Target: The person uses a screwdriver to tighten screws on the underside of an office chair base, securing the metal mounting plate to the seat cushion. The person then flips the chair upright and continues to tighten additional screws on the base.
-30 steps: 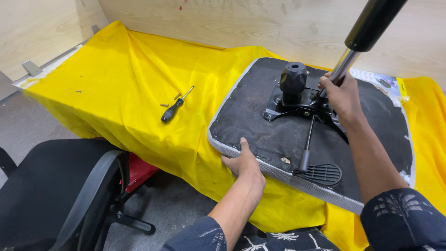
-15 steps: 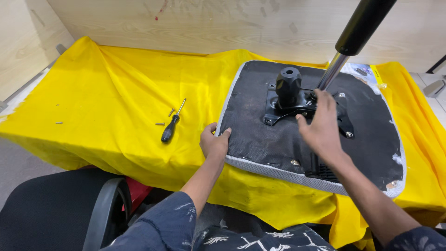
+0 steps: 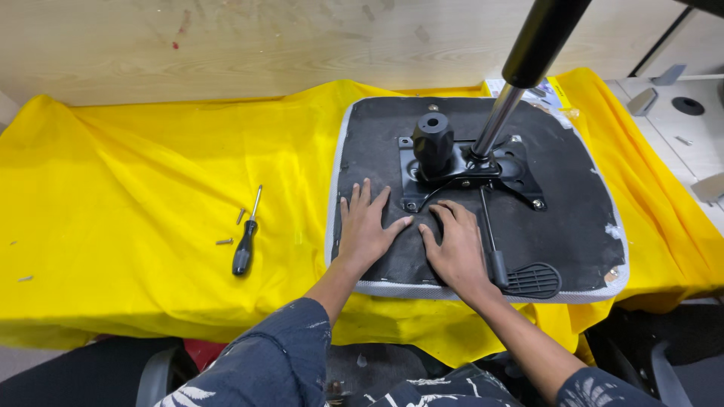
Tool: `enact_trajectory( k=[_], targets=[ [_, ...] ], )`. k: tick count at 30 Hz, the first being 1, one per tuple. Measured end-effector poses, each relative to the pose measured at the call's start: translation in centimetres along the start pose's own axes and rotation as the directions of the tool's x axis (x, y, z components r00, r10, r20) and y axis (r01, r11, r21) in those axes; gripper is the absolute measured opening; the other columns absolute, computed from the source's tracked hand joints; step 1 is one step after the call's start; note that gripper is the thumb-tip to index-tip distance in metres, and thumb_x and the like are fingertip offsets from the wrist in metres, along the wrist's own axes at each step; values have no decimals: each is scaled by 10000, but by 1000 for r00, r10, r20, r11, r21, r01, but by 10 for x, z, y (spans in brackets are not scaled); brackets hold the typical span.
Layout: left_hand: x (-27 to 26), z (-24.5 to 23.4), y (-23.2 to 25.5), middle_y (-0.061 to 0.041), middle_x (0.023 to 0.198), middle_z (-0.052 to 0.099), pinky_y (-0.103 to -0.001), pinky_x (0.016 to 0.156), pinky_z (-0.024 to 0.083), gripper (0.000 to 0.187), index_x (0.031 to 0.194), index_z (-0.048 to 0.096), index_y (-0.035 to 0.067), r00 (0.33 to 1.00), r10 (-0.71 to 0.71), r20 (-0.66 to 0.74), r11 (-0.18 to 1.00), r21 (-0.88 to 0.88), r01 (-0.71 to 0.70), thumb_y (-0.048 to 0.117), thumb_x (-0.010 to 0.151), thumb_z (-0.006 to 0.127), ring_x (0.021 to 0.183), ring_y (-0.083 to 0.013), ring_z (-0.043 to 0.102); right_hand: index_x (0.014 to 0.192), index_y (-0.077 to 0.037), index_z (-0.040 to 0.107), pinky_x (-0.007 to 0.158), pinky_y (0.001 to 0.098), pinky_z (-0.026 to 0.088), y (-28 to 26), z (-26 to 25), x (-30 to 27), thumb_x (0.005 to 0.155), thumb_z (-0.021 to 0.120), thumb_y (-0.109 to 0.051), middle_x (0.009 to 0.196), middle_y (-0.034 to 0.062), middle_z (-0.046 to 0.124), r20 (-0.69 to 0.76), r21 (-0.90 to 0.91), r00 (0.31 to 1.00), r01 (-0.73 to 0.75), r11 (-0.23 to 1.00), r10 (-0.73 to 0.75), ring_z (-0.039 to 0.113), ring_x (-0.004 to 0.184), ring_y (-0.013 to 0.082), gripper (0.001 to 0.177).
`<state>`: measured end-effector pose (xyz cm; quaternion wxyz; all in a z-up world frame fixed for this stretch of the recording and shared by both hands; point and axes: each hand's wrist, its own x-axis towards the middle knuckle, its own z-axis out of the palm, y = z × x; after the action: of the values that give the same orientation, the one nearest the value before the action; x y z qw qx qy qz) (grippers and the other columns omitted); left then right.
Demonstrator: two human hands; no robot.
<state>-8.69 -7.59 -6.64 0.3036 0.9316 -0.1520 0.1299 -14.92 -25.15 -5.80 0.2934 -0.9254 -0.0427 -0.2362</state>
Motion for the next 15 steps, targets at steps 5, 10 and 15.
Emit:
enact_trajectory(
  k=[5,10,15],
  targets=[
    [23,10,-7,-306,1592,317,-617,1185,132,766,1436,580,109,993,94,69,996,1,-94,568,841,727,1506,-453,211,1173,-48,721,1065,456,424,-9,8,14,816,807,-239,1340,171,608,-127,3,987,-100,995,100,522,1268,377,414],
    [35,8,-17,-288,1591,342,-596,1201,156,748,1416,608,108,980,166,114,985,-57,-160,574,843,726,1511,-449,228,1107,-78,765,1064,437,430,-5,9,17,791,831,-249,1299,126,649,-121,54,978,-165,985,171,541,1259,345,365],
    [36,3,-19,-252,1581,390,-560,1202,212,741,1382,641,101,970,213,117,976,-82,-204,585,827,728,1504,-429,282,1025,-94,796,1075,434,418,-4,7,25,779,841,-251,1258,97,672,-75,42,975,-208,977,211,548,1247,317,295]
  ],
)
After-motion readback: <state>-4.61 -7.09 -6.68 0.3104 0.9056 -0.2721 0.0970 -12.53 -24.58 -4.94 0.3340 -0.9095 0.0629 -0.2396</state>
